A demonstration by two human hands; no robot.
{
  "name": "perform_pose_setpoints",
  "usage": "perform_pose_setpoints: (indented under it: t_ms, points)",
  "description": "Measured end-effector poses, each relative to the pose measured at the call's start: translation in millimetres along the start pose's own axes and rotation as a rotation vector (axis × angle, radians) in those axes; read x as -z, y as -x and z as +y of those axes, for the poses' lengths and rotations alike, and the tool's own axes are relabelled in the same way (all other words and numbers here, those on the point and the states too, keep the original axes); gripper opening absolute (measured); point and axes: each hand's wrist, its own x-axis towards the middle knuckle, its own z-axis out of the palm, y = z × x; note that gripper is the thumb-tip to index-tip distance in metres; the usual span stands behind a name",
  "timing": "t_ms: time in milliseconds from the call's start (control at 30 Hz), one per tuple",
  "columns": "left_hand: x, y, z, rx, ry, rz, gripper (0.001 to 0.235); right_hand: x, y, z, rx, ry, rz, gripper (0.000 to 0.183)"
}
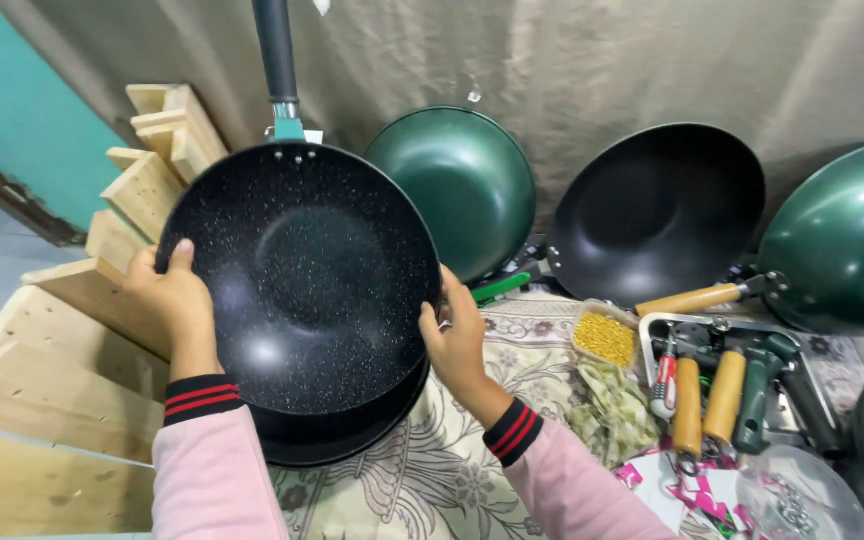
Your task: The person wipes the interior and exterior of a black wok with a cloth, then wipes a green wok. They pick up a green wok and attach a metal handle bracket, inserting and tightening screws with their fingers. The wok is placed back on the table among other woks.
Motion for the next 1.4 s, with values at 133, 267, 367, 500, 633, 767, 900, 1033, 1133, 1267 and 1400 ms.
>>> perform_pose_setpoints:
  t_ms: [133, 267, 367, 500, 633, 767, 900, 1033, 1133, 1267, 1400]
  points:
    - [2.9, 13.8, -16.5, 0.222, -0.395, 0.030, 0.023, -19.6, 11.0, 24.4, 0.258, 0.271, 0.092, 0.052]
    - [-10.6, 24.7, -43.6, 0.258, -0.551, -0.006, 0.031, -26.5, 7.2, 47.6, 0.378, 0.481, 0.170, 0.046]
    - [-9.0, 40.8, -35.2, 0.209, -0.601, 0.011, 0.046, -26.8, 10.9, 54.1, 0.349, 0.508, 0.142, 0.046]
    - [-9.8, 57.6, -28.3, 0.083, -0.621, 0.074, 0.055, -23.1, 20.5, 70.4, 0.290, 0.532, 0.117, 0.045]
    - [-19.7, 65.7, -48.5, -0.099, -0.660, 0.174, 0.055, -18.2, 27.9, 76.0, 0.263, 0.560, 0.094, 0.036]
    - [-29.2, 74.1, -54.6, -0.233, -0.665, 0.311, 0.061, -17.3, 31.1, 80.2, 0.245, 0.564, 0.082, 0.040]
    - [-19.9, 75.0, -39.1, -0.290, -0.679, 0.336, 0.059, -15.9, 31.8, 83.4, 0.230, 0.559, 0.067, 0.041]
    - [-21.3, 75.2, -36.8, -0.294, -0.679, 0.363, 0.055, -13.3, 31.4, 86.5, 0.200, 0.576, 0.010, 0.042]
    - [-20.7, 76.3, -36.5, -0.258, -0.663, 0.388, 0.054, -10.9, 27.1, 88.7, 0.170, 0.542, -0.044, 0.043]
    - [-19.4, 78.3, -34.6, -0.233, -0.663, 0.413, 0.054, -9.1, 17.6, 83.9, 0.133, 0.508, -0.100, 0.046]
    - [-21.7, 73.4, -40.3, -0.210, -0.677, 0.413, 0.054, -7.8, 15.9, 83.9, 0.100, 0.512, -0.124, 0.046]
